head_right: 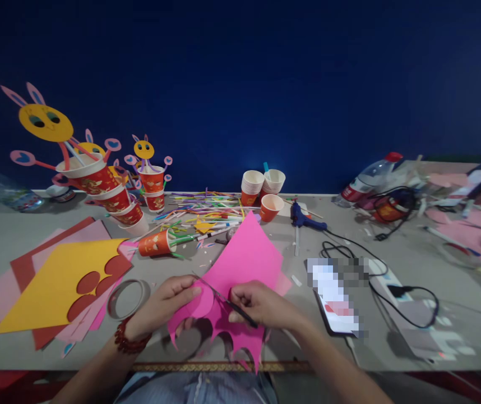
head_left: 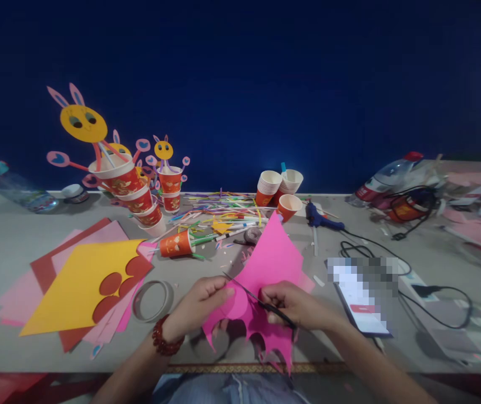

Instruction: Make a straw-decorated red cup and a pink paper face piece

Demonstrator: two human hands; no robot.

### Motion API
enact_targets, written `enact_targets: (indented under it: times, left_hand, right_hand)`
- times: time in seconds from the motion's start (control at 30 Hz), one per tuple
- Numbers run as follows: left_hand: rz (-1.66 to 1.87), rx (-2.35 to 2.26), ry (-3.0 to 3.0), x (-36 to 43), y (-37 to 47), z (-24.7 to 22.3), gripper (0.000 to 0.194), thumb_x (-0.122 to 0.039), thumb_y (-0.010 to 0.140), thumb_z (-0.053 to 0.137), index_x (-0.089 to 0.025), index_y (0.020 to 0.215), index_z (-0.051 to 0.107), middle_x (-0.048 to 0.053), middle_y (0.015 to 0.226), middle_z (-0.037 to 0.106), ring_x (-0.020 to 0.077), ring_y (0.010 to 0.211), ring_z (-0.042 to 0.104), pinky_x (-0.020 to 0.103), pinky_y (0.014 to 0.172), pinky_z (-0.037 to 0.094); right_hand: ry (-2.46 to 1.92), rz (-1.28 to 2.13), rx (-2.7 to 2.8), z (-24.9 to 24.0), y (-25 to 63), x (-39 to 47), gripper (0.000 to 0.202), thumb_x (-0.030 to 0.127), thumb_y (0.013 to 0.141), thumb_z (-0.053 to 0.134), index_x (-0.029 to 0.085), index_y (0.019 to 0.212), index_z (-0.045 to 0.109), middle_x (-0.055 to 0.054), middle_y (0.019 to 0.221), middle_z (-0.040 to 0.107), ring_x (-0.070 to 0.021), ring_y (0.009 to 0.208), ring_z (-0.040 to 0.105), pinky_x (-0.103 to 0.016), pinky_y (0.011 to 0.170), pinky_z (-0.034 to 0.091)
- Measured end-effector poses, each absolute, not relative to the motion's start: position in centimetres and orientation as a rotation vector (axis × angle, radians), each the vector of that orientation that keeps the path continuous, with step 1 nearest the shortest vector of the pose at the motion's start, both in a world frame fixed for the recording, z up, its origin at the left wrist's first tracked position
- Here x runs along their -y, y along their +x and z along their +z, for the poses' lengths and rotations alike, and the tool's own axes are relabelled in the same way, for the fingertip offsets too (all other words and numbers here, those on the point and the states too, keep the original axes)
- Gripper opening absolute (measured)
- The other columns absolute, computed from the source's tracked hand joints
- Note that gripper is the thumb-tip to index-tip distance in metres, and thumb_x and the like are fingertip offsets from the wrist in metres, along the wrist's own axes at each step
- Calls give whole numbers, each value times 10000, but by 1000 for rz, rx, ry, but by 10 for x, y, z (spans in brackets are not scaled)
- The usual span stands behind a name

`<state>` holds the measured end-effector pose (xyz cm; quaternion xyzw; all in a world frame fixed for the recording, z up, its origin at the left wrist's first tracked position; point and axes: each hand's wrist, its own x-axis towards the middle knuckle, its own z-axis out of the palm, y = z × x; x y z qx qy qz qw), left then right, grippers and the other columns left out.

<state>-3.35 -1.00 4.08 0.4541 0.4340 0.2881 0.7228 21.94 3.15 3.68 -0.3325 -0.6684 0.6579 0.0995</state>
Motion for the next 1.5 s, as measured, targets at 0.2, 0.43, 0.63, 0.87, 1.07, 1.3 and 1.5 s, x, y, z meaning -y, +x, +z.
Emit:
enact_targets:
  times: [0.2, 0.43, 0.63, 0.87, 1.07, 1.3, 1.5]
  left_hand:
    - [747, -869, 874, 9, -37, 32, 390, -529, 841, 711, -154, 910, 631, 20, 557, 691, 128, 365, 591, 183, 374, 444]
    - [1164, -643, 679, 22, -37, 5, 525, -630, 792, 708, -139, 976, 710, 72, 708, 748, 164, 573, 672, 233, 543, 535]
    - [1314, -1038, 766, 25, -15, -7, 215, -368, 817, 773, -159, 866, 754, 67, 885, 773, 216, 878, 691, 351, 917, 538]
    - [1305, -1086, 865, 18, -13, 16, 197, -354, 853, 734, -183, 757, 753, 27, 741, 751, 185, 726, 668, 299, 788, 552]
    - [1253, -1176, 1020, 20, -17, 30, 199, -370, 861, 712, -191, 791, 762, 41, 770, 771, 213, 736, 692, 306, 759, 552]
    - [1174, -1108, 1082, 19, -18, 37, 310, -391, 916, 638, -173, 717, 732, 63, 709, 762, 216, 678, 682, 309, 713, 544]
    - [1179, -1104, 1116, 19, -18, 41, 340, -402, 914, 634, -173, 676, 714, 64, 675, 748, 214, 667, 683, 302, 725, 544]
  right_hand:
    - [-1063, 1839, 1923, 35, 216, -27, 681, 801, 661, 709, 215, 650, 364, 92, 595, 325, -90, 569, 271, -216, 511, 229]
    - [-1180, 1754, 1684, 26, 207, -9, 657, 768, 627, 752, 221, 668, 391, 90, 579, 366, -91, 528, 340, -216, 494, 254]
    - [-1191, 1695, 1664, 20, 197, 2, 593, 724, 705, 719, 220, 682, 407, 79, 586, 378, -90, 531, 341, -217, 494, 268]
    - [-1158, 1801, 1619, 27, 202, 2, 670, 832, 654, 683, 213, 728, 438, 67, 596, 446, -94, 524, 407, -220, 501, 307]
    - [-1155, 1844, 1603, 28, 204, -4, 658, 791, 641, 734, 214, 733, 433, 66, 599, 456, -102, 531, 447, -218, 508, 324]
    - [-1138, 1852, 1617, 29, 206, -8, 622, 718, 655, 774, 212, 721, 418, 76, 598, 441, -90, 540, 404, -214, 512, 284]
    - [-1105, 1829, 1663, 30, 207, -12, 600, 679, 680, 780, 216, 699, 399, 88, 594, 386, -86, 545, 355, -215, 511, 266]
